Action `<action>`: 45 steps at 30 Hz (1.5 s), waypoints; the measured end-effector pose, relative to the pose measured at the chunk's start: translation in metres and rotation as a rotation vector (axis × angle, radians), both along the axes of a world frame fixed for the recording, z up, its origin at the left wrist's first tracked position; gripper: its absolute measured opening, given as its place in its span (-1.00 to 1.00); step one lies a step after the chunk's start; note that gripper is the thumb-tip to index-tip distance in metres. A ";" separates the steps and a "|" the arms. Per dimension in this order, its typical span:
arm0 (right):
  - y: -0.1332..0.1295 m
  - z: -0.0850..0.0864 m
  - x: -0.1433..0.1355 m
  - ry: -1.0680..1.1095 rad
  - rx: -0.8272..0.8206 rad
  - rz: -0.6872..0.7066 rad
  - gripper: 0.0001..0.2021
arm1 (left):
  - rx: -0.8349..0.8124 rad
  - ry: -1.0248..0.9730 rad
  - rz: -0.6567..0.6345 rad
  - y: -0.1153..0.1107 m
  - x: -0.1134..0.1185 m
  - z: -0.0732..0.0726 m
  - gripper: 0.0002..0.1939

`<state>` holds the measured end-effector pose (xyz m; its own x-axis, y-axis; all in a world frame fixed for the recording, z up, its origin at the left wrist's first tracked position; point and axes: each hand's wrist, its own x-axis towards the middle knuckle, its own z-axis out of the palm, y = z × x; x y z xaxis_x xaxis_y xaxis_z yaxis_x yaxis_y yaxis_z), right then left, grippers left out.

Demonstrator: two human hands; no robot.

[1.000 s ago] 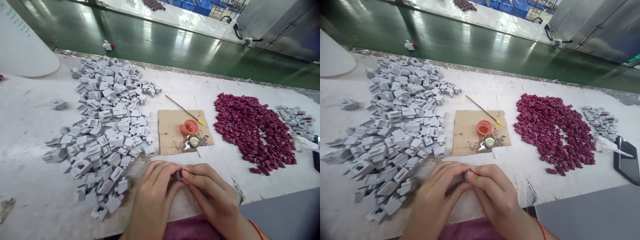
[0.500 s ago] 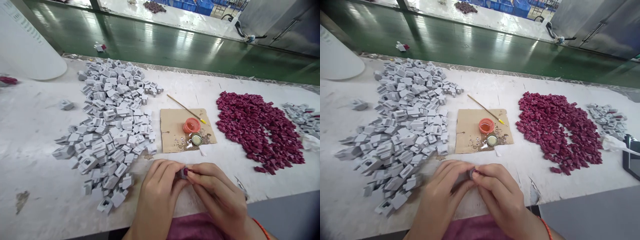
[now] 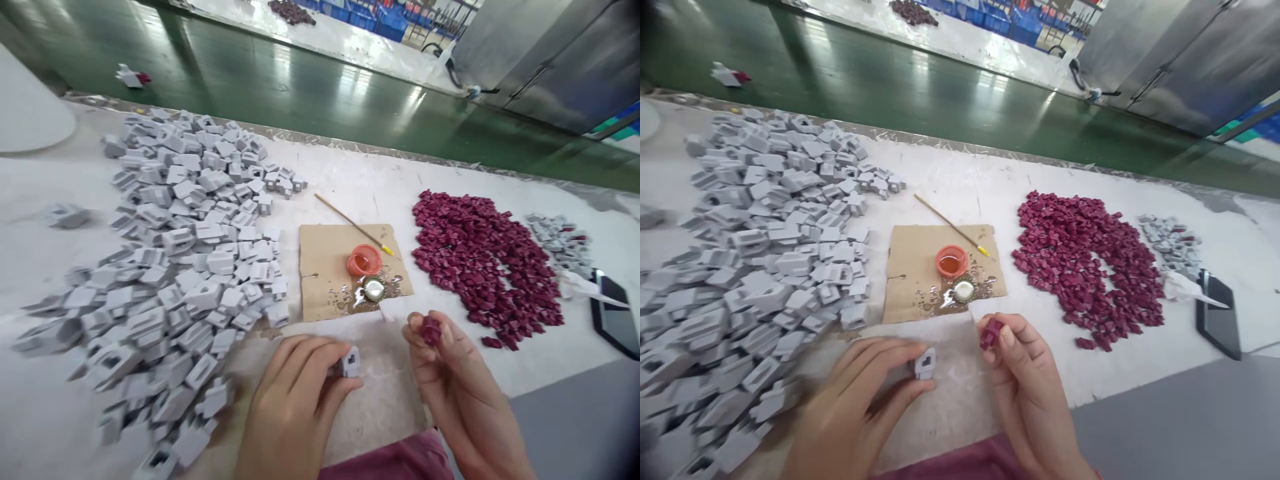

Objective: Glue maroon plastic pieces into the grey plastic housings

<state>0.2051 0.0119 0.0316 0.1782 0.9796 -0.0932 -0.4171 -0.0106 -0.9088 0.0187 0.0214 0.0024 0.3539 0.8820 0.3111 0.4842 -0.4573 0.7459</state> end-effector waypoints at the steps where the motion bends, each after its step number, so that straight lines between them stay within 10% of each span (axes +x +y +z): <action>1: 0.002 0.003 0.001 0.109 -0.018 0.054 -0.85 | 0.018 0.013 -0.007 0.000 -0.001 -0.001 -0.78; 9: 0.003 0.009 0.005 0.264 -0.043 0.190 -0.86 | 0.129 0.076 -0.040 0.003 -0.005 -0.012 -0.76; 15: 0.016 0.004 0.014 -0.934 0.295 -0.204 -0.81 | 0.089 0.071 -0.014 0.002 -0.002 -0.009 -0.79; 20: 0.034 0.002 0.016 -1.432 0.538 -0.168 -0.75 | 0.063 0.036 -0.013 0.001 -0.002 -0.006 -0.78; 37: 0.037 -0.001 0.012 -1.492 0.583 -0.080 -0.75 | 0.003 -0.032 0.009 0.001 0.003 -0.004 -0.78; 45: -0.001 0.004 -0.004 -0.984 0.340 -0.014 -0.73 | -0.041 -0.070 0.025 -0.002 0.003 -0.001 -0.81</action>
